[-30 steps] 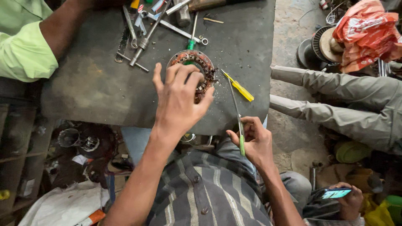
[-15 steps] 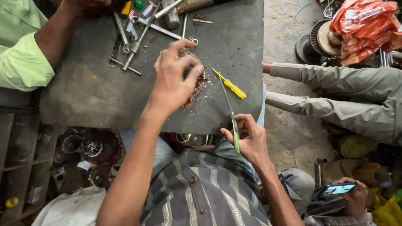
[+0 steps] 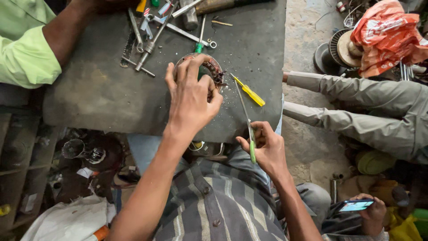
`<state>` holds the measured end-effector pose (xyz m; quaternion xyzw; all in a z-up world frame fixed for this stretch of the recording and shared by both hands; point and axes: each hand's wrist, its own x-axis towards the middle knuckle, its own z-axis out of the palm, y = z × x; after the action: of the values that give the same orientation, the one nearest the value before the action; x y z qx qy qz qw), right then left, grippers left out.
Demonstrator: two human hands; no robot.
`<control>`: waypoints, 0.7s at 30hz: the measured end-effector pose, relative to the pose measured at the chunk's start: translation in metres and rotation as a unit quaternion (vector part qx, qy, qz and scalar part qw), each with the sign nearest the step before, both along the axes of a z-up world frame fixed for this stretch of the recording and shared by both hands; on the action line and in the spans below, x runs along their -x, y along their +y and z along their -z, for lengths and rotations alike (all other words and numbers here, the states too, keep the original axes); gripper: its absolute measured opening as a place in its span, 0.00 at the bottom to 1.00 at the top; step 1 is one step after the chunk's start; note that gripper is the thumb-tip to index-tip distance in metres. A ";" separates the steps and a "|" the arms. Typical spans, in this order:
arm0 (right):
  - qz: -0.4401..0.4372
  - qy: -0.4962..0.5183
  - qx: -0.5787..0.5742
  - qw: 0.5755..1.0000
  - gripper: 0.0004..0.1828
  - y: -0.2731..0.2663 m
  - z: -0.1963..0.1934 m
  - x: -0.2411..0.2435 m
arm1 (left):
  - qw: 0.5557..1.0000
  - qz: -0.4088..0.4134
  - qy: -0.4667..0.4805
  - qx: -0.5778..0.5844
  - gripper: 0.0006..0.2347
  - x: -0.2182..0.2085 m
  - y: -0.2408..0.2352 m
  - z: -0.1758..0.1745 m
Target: The person repairs a motor stator by inserting wires, using a screwdriver to press them into slots, and trimming excess wire with scissors.
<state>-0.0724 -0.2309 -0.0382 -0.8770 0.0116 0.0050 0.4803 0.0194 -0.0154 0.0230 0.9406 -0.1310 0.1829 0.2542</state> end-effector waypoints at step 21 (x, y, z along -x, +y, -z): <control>-0.002 0.021 0.020 1.000 0.26 0.000 -0.007 -0.002 | 0.995 -0.021 0.014 0.097 0.04 0.004 0.002 0.019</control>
<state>-0.0708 -0.2306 -0.0311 -0.8864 0.0205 0.0241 0.4618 0.0151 -0.0137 0.0045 0.9167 -0.0889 0.1865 0.3421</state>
